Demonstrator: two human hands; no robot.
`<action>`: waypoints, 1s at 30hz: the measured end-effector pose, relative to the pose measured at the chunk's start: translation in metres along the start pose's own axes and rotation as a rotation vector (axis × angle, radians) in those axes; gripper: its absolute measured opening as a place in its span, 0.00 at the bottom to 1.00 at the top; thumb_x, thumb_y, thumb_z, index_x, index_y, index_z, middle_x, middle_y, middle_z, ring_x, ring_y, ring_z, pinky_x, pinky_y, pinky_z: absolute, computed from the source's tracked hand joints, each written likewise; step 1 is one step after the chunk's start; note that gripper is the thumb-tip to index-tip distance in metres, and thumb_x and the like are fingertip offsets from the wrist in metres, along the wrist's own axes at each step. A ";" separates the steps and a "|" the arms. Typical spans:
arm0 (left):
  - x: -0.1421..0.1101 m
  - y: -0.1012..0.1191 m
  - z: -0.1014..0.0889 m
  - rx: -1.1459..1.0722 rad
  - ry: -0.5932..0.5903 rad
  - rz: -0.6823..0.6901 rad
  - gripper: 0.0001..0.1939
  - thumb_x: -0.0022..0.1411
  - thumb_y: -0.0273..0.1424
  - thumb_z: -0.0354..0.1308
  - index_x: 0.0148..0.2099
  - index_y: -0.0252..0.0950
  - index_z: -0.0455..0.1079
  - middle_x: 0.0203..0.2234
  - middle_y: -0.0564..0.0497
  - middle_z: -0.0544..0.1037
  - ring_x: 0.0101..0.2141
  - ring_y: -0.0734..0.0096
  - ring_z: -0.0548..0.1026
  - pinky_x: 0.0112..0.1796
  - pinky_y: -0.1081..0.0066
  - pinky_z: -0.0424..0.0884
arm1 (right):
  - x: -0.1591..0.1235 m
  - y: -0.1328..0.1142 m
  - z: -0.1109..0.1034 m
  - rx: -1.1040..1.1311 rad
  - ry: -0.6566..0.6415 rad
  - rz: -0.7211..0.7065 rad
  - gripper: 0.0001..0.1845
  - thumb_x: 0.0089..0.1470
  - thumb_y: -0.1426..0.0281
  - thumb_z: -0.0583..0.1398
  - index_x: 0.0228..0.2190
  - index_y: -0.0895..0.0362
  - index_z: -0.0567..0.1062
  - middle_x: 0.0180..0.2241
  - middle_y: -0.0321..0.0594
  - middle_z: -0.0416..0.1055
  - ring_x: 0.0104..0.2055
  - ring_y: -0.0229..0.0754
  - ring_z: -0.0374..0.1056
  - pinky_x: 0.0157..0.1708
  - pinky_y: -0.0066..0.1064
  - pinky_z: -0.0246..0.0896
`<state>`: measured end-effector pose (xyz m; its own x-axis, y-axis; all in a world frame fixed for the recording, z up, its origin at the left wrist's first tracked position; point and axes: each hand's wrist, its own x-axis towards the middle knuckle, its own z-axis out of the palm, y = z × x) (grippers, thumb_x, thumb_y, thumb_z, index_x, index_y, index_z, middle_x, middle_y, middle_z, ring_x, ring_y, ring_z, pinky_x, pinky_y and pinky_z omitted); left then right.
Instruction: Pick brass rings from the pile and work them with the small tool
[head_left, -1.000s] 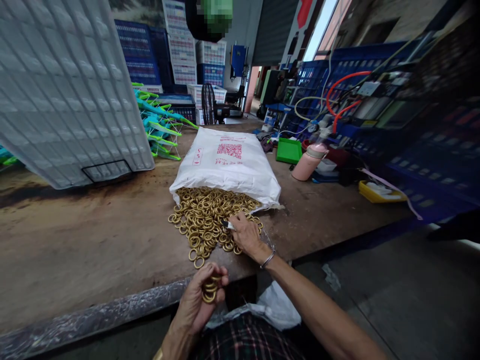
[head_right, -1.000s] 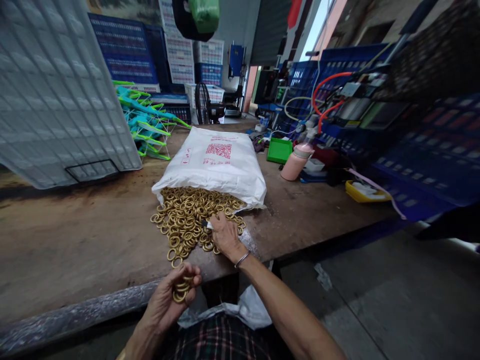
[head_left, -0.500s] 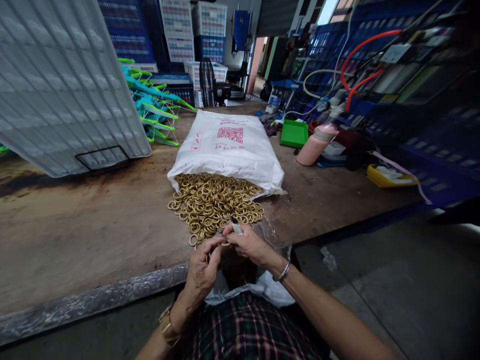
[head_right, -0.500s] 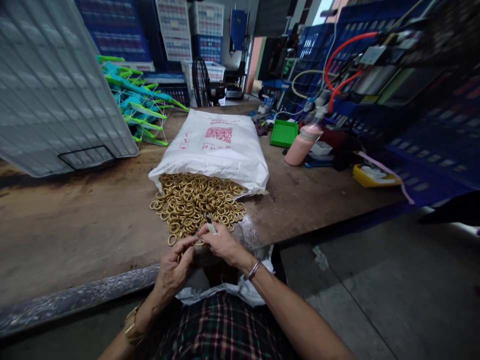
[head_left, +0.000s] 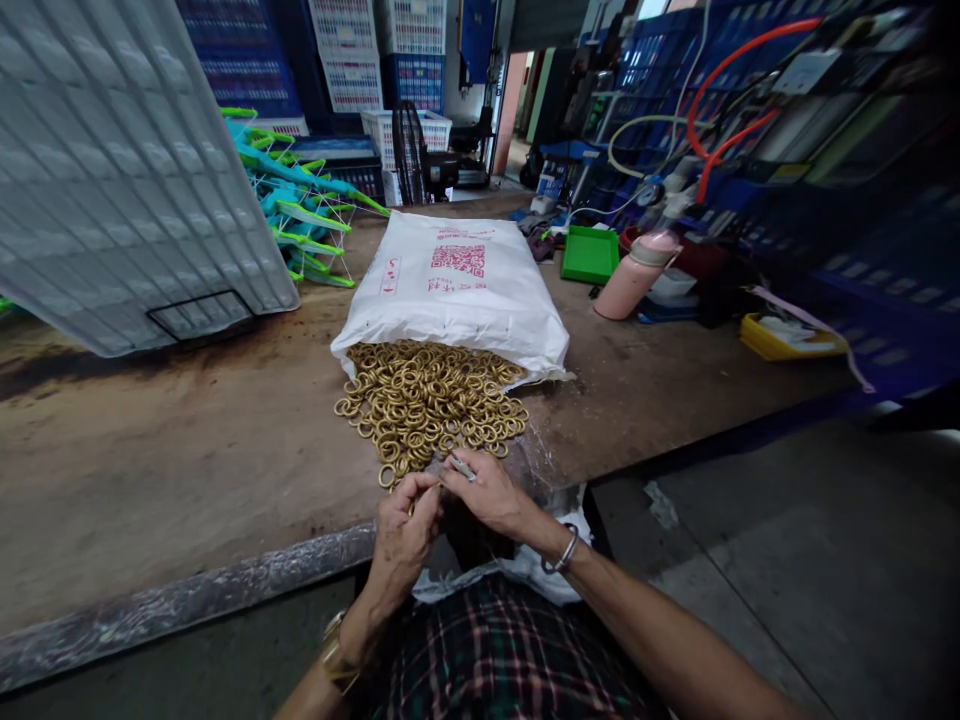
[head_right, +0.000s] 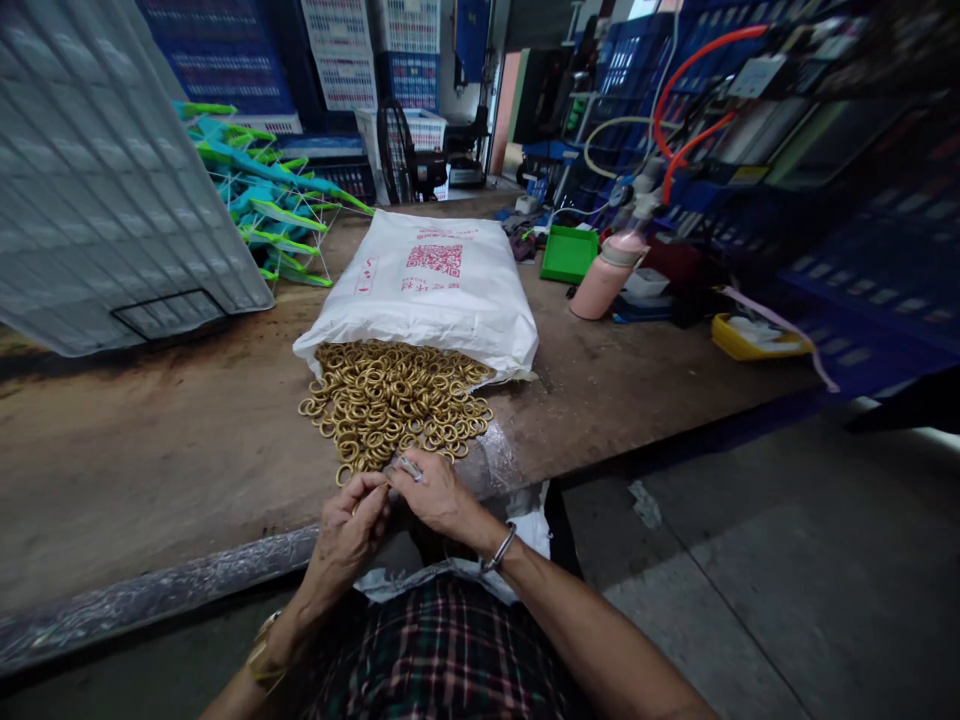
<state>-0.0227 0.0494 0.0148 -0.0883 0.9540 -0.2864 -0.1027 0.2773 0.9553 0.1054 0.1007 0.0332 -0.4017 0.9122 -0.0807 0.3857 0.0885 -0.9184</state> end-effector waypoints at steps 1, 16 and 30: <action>-0.001 0.001 0.000 -0.038 -0.035 -0.049 0.12 0.55 0.41 0.54 0.32 0.36 0.65 0.16 0.59 0.64 0.14 0.82 0.58 0.16 0.80 0.53 | 0.000 0.000 0.000 -0.001 0.003 0.005 0.10 0.50 0.68 0.53 0.20 0.58 0.63 0.19 0.28 0.54 0.23 0.31 0.49 0.23 0.24 0.45; -0.004 0.005 0.003 -0.270 -0.057 -0.114 0.16 0.50 0.43 0.58 0.31 0.35 0.62 0.18 0.59 0.66 0.15 0.84 0.60 0.15 0.83 0.52 | -0.016 0.006 -0.001 -0.611 -0.111 -0.184 0.08 0.47 0.78 0.51 0.30 0.57 0.67 0.26 0.36 0.67 0.27 0.36 0.58 0.28 0.27 0.44; -0.005 0.001 -0.001 -0.023 -0.004 -0.088 0.16 0.54 0.44 0.53 0.28 0.36 0.61 0.15 0.59 0.65 0.14 0.83 0.59 0.15 0.82 0.52 | -0.016 0.000 0.004 -0.838 -0.112 -0.087 0.13 0.48 0.78 0.51 0.37 0.57 0.66 0.33 0.41 0.71 0.32 0.40 0.65 0.28 0.29 0.46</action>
<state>-0.0233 0.0446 0.0176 -0.0737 0.9267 -0.3684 -0.1324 0.3570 0.9247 0.1084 0.0849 0.0327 -0.5212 0.8474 -0.1013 0.8196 0.4639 -0.3362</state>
